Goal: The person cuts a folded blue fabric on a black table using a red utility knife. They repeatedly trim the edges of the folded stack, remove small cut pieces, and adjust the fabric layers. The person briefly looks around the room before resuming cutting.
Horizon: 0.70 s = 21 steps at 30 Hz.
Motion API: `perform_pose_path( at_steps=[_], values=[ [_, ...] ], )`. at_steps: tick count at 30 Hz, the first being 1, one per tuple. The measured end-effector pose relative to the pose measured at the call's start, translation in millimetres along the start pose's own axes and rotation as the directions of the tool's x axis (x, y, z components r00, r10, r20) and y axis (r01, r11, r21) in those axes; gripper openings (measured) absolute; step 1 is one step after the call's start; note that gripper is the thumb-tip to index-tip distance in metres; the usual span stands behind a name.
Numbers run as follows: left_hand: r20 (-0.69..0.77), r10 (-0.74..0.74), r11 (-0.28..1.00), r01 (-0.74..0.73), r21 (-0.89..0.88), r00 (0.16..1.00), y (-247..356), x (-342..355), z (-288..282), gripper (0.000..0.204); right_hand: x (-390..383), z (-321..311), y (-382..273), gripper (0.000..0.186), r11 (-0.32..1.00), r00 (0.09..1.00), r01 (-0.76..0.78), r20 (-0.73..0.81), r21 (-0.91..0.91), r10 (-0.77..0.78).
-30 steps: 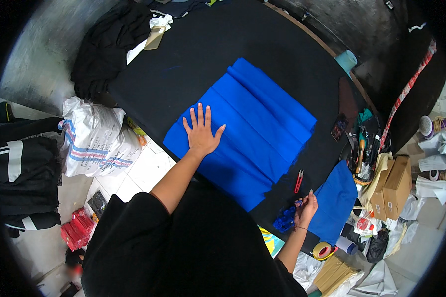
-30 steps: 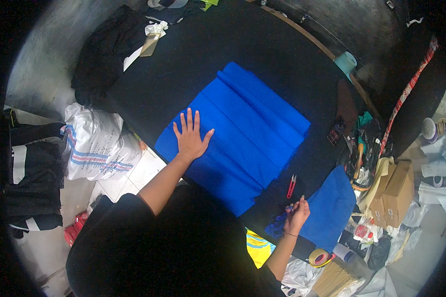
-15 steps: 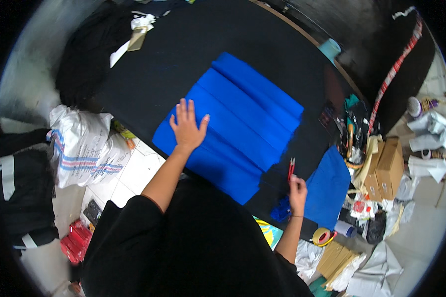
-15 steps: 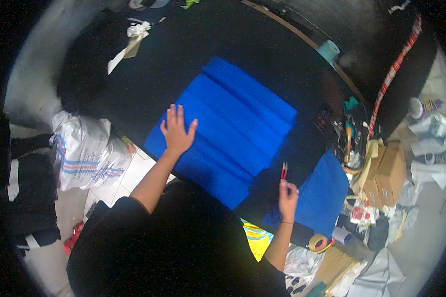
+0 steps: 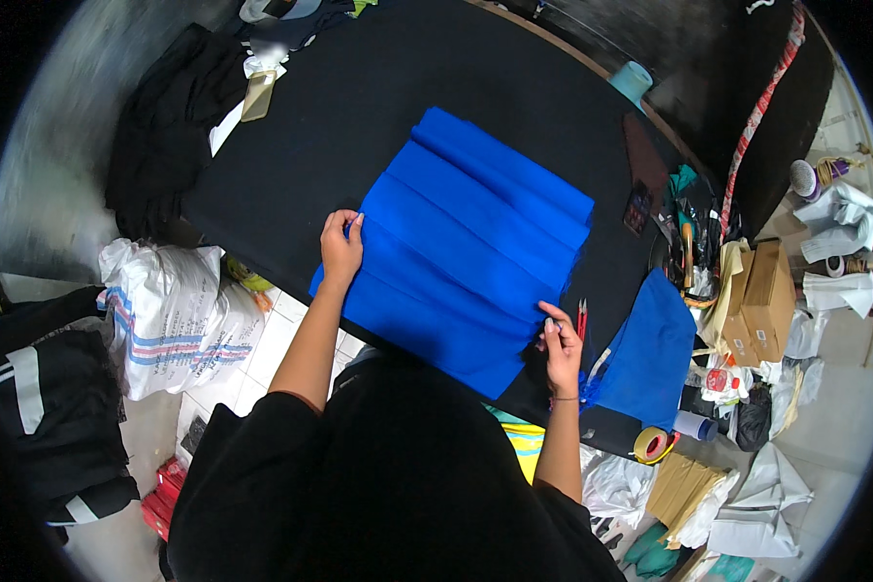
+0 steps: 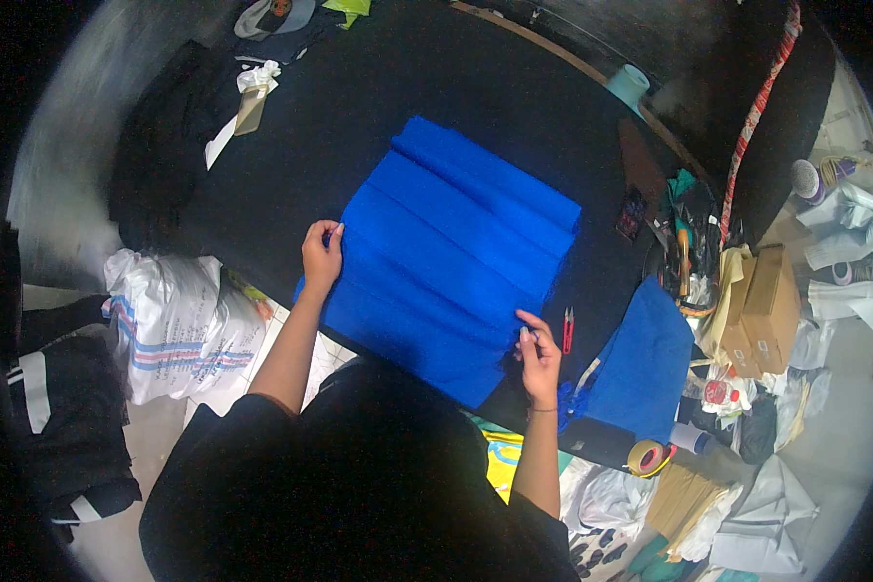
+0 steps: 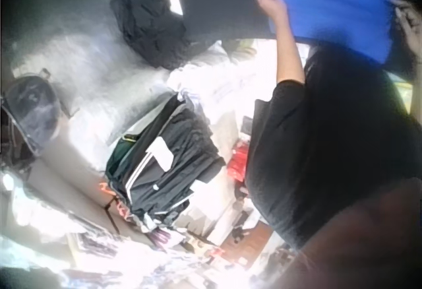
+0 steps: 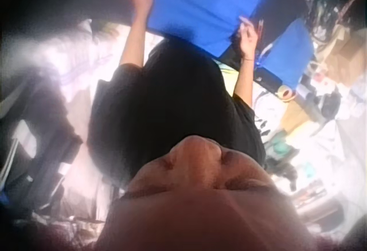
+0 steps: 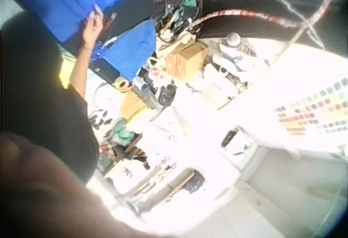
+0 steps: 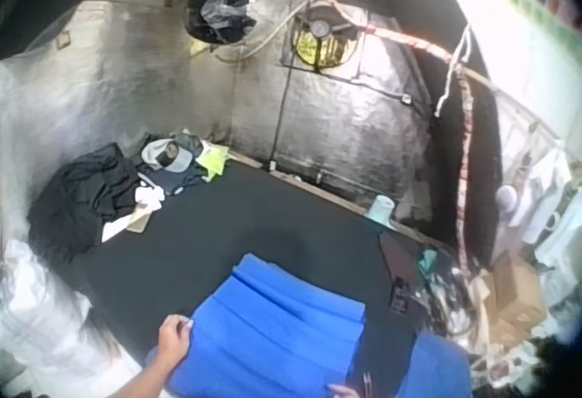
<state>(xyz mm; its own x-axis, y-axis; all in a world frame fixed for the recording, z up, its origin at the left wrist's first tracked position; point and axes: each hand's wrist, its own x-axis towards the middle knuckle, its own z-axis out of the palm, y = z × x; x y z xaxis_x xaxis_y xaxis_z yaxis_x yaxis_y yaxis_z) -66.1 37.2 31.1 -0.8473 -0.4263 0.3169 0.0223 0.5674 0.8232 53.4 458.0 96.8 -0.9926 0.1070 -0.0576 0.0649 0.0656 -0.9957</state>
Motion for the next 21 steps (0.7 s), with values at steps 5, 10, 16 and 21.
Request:
perform_pose_path(
  at_steps=[5,10,16,21],
  values=[
    [0.008,0.016,0.999,-0.015,-0.037,1.000,4,3,-3,0.014,8,9,56,0.033,0.869,0.999,-0.034,-0.013,-0.494,0.031],
    [0.024,0.106,0.994,-0.106,0.022,0.994,3,4,-5,0.015,11,45,51,0.027,0.623,0.987,0.119,0.026,-0.774,-0.156],
    [0.161,0.255,0.923,-0.290,0.253,0.953,19,3,-12,0.011,13,51,60,0.028,0.460,0.972,0.170,0.071,-0.871,-0.224],
    [0.398,0.380,0.824,-0.501,0.264,0.835,29,7,-12,0.011,12,49,64,0.031,0.414,0.979,0.159,0.087,-0.896,-0.187]
  ],
)
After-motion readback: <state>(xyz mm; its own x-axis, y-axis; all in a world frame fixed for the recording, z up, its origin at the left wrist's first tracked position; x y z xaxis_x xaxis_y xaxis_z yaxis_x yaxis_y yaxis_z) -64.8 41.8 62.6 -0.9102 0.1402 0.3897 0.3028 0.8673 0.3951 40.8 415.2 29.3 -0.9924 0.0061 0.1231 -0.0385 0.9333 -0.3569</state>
